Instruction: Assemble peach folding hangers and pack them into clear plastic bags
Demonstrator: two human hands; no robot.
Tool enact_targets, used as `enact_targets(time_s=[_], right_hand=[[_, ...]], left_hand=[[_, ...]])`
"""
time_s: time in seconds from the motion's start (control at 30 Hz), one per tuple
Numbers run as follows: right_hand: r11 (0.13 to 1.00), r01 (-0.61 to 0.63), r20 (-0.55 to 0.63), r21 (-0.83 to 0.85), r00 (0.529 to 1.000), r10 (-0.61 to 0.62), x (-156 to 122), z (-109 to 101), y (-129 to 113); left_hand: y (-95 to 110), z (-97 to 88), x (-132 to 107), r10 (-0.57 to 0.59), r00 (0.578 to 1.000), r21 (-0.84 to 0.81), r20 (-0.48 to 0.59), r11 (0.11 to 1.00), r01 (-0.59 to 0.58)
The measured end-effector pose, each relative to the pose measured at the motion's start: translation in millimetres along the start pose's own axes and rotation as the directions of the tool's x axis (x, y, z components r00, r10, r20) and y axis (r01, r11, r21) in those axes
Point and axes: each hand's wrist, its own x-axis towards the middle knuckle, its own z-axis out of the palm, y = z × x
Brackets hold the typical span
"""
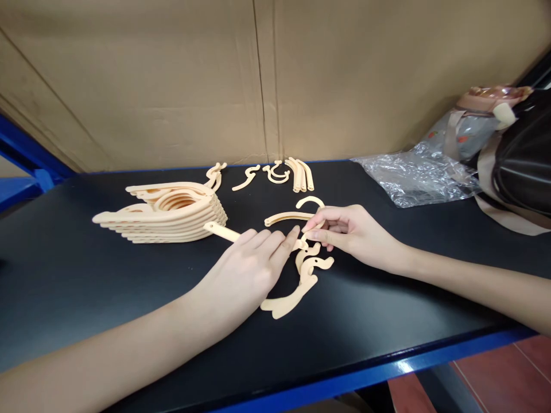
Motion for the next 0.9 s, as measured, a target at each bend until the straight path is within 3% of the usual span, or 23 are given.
enact_targets(time_s=[0.27,0.37,0.53,0.67,0.8,0.9], right_hand=[[0.997,0.061,-0.007,-0.055,0.998,-0.061,0.5,-0.5,-0.1],[0.99,0.107,-0.005,-0.087,0.994,-0.108,0.8,-0.8,-1.2],[0.985,0.137,0.039,-0.102,0.99,-0.133,1.0,-1.9,-0.6],[0.976,0.169,0.06,-0.135,0.985,-0.162,1.4,-2.6,-0.1],[0.927,0.288,0.048,-0.241,0.957,-0.285,-0.3,-3.1,-3.2],[0.829,0.399,-0.031,-0.392,0.895,-0.445,-0.4,-6.4,-4.0]], left_hand=[[-1.4,4.8,-3.5,-0.072,0.997,-0.106,0.019,0.992,0.074],[0.6,1.4,-3.6,-0.164,0.98,-0.301,0.112,0.934,0.191],[3.4,-7.6,-0.4,-0.297,0.9,-0.489,0.319,0.762,0.425],[-3.6,-11.7,3.7,-0.328,0.848,-0.62,0.415,0.58,0.528],[-18.2,-13.0,7.9,-0.239,0.79,-0.75,0.564,0.253,0.612],[-28.2,-11.6,8.4,-0.167,0.814,-0.821,0.556,0.041,0.569]])
